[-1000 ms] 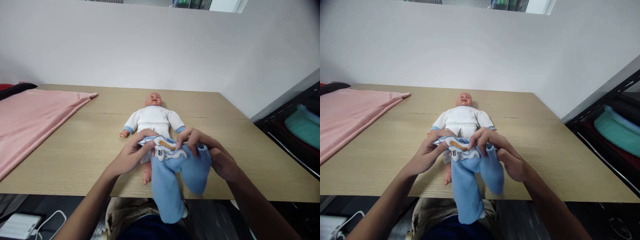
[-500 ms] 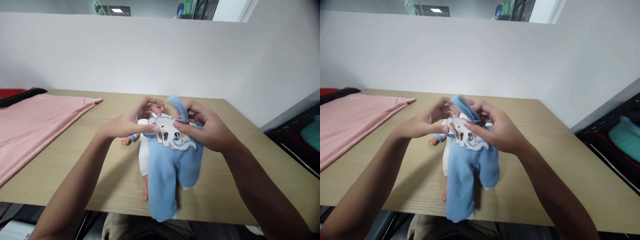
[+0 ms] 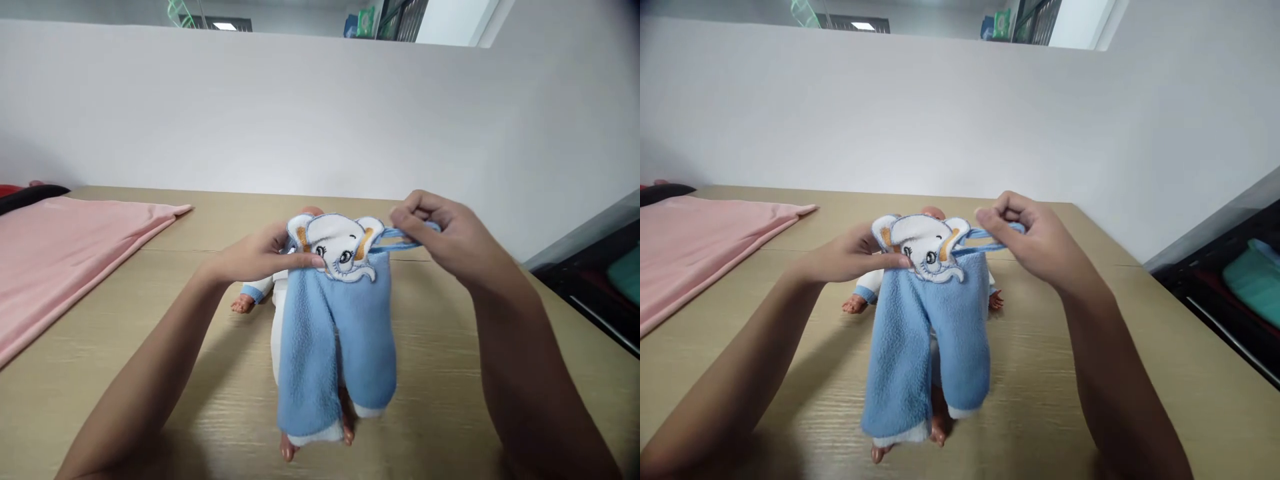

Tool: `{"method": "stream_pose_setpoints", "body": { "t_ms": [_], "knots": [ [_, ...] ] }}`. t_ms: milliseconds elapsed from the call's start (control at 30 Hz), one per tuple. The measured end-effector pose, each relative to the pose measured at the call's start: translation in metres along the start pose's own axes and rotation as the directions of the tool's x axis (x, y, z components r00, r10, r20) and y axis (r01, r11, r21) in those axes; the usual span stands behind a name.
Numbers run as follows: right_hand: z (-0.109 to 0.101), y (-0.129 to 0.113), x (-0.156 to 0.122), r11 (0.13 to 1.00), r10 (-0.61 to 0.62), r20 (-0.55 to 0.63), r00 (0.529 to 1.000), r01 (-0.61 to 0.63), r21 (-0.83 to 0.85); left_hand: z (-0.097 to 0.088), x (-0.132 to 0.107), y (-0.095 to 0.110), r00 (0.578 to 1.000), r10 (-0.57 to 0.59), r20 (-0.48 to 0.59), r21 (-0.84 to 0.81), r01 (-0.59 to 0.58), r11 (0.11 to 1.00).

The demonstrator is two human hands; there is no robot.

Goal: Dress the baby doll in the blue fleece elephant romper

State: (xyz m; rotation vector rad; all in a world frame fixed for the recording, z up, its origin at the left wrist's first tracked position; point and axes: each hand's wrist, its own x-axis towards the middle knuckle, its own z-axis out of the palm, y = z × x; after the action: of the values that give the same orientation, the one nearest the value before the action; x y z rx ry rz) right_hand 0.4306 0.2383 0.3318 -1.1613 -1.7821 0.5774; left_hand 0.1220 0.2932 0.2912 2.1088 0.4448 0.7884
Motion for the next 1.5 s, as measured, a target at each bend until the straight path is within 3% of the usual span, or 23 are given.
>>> {"method": "stream_pose_setpoints", "body": {
  "t_ms": [133,233,333,433,500,567,633,667,767,867,967,1033,1133,1200,1267,1400,1500],
  "knots": [
    [-0.015,0.005,0.001,1.000,0.010,-0.065,0.998,-0.012,-0.025,0.003,0.000,-0.003,0.990,0.037,-0.136,0.110,-0.022,0.994],
    [-0.017,0.004,0.000,0.980,-0.163,-0.092,0.982,0.151,-0.127,0.005,-0.002,-0.005,0.973,0.068,-0.220,0.126,-0.040,0.991],
    [-0.015,0.005,-0.001,0.926,-0.293,0.114,0.949,0.311,-0.215,0.009,-0.004,-0.005,0.956,0.117,-0.268,0.106,-0.092,0.990],
    [-0.005,0.008,0.000,0.939,-0.258,0.345,0.903,0.318,-0.132,0.014,-0.003,-0.003,0.945,0.187,-0.268,0.099,-0.166,0.981],
    [0.007,0.009,0.001,0.953,-0.220,0.480,0.849,0.293,-0.082,0.016,-0.002,0.000,0.950,0.198,-0.241,0.098,-0.179,0.979],
    [0.022,0.009,0.002,0.958,-0.213,0.605,0.767,0.286,-0.025,0.016,-0.001,0.005,0.972,0.146,-0.182,0.078,-0.134,0.988],
    [0.035,0.008,0.002,0.949,-0.264,0.663,0.701,0.311,0.049,0.014,-0.001,0.012,0.997,0.038,-0.070,0.032,-0.036,0.999],
    [0.041,0.008,0.001,0.940,-0.300,0.659,0.690,0.333,0.079,0.012,-0.001,0.015,1.000,-0.011,0.006,0.013,0.011,1.000],
    [0.052,0.005,-0.001,0.932,-0.331,0.610,0.720,0.349,0.095,0.005,-0.006,0.023,0.973,-0.107,0.203,0.041,0.101,0.994],
    [0.058,0.007,-0.003,0.960,-0.276,0.575,0.771,0.249,0.127,-0.007,-0.014,0.024,0.967,-0.084,0.240,0.129,0.054,0.990],
    [0.062,0.013,-0.002,0.968,-0.242,0.561,0.792,0.159,0.194,-0.016,-0.019,0.021,0.962,-0.037,0.272,0.126,0.003,0.992],
    [0.063,0.018,0.000,0.960,-0.254,0.620,0.742,0.112,0.258,-0.018,-0.019,0.017,0.955,-0.039,0.294,0.074,0.018,0.997],
    [0.062,0.022,0.004,0.943,-0.312,0.762,0.568,0.086,0.322,-0.015,-0.016,0.015,0.962,-0.094,0.257,0.038,0.087,0.995],
    [0.063,0.023,0.005,0.939,-0.339,0.795,0.502,0.127,0.320,-0.013,-0.015,0.014,0.959,-0.149,0.242,0.058,0.139,0.989],
    [0.065,0.024,0.004,0.933,-0.353,0.765,0.539,0.146,0.328,-0.014,-0.015,0.012,0.947,-0.164,0.275,0.030,0.162,0.986],
    [0.077,0.028,-0.002,0.916,-0.246,0.617,0.747,-0.029,0.401,-0.021,-0.016,0.006,0.918,-0.094,0.386,-0.198,0.182,0.963],
    [0.085,0.027,-0.006,0.888,-0.180,0.573,0.800,-0.118,0.444,-0.025,-0.016,-0.002,0.922,-0.079,0.379,-0.241,0.181,0.954]
  ]
}}
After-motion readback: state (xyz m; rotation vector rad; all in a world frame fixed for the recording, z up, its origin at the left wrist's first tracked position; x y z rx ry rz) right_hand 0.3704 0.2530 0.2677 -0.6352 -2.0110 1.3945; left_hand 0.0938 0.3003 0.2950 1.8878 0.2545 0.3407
